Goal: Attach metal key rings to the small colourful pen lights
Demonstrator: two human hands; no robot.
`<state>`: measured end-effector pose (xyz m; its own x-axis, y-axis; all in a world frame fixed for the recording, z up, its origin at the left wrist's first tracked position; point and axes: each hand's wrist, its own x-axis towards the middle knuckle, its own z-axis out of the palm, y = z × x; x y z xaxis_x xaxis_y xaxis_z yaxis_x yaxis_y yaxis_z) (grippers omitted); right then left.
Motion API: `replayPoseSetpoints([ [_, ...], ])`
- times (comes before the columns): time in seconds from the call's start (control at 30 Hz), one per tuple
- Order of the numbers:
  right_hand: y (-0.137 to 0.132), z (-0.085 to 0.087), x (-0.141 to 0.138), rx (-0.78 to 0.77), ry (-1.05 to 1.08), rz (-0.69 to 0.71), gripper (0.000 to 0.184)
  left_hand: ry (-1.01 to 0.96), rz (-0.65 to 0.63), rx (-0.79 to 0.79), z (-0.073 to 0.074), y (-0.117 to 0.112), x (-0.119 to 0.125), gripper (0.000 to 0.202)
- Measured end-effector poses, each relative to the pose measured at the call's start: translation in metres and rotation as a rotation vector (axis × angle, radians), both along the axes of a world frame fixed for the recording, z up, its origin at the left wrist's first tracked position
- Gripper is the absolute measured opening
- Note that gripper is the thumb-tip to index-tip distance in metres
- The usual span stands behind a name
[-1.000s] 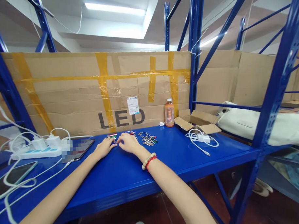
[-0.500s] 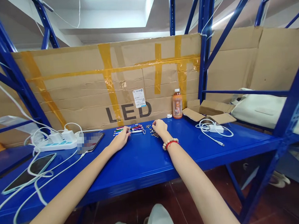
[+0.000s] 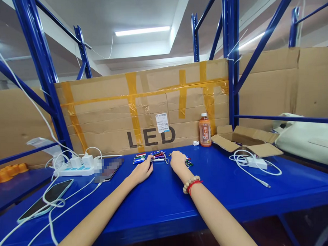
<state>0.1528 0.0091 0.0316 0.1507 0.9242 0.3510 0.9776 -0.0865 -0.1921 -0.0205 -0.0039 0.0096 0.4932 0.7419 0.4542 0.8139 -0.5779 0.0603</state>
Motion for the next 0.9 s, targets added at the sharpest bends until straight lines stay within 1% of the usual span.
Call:
replayPoseSetpoints([
  [0.17, 0.0012, 0.0016, 0.0074, -0.006, -0.001, -0.007, 0.023, 0.009, 0.015, -0.022, -0.0014, 0.0002, -0.0008, 0.033],
  [0.33, -0.0012, 0.0035, 0.0095, 0.000, 0.018, 0.005, 0.016, 0.038, 0.026, -0.028, -0.0002, 0.0005, -0.0009, 0.023],
  [0.5, 0.0006, 0.0029, 0.0091, 0.033, 0.026, 0.022, 0.015, 0.073, 0.014, -0.005, 0.0022, 0.0001, 0.0000, 0.015],
  [0.7, 0.0014, 0.0032, 0.0064, 0.100, 0.042, 0.054, 0.015, 0.097, -0.006, 0.004, 0.0025, 0.0026, 0.0001, 0.015],
  [0.9, -0.0001, 0.0019, 0.0072, 0.069, 0.013, 0.069, 0.016, 0.115, 0.022, 0.027, 0.0000, 0.0055, -0.0001, 0.017],
])
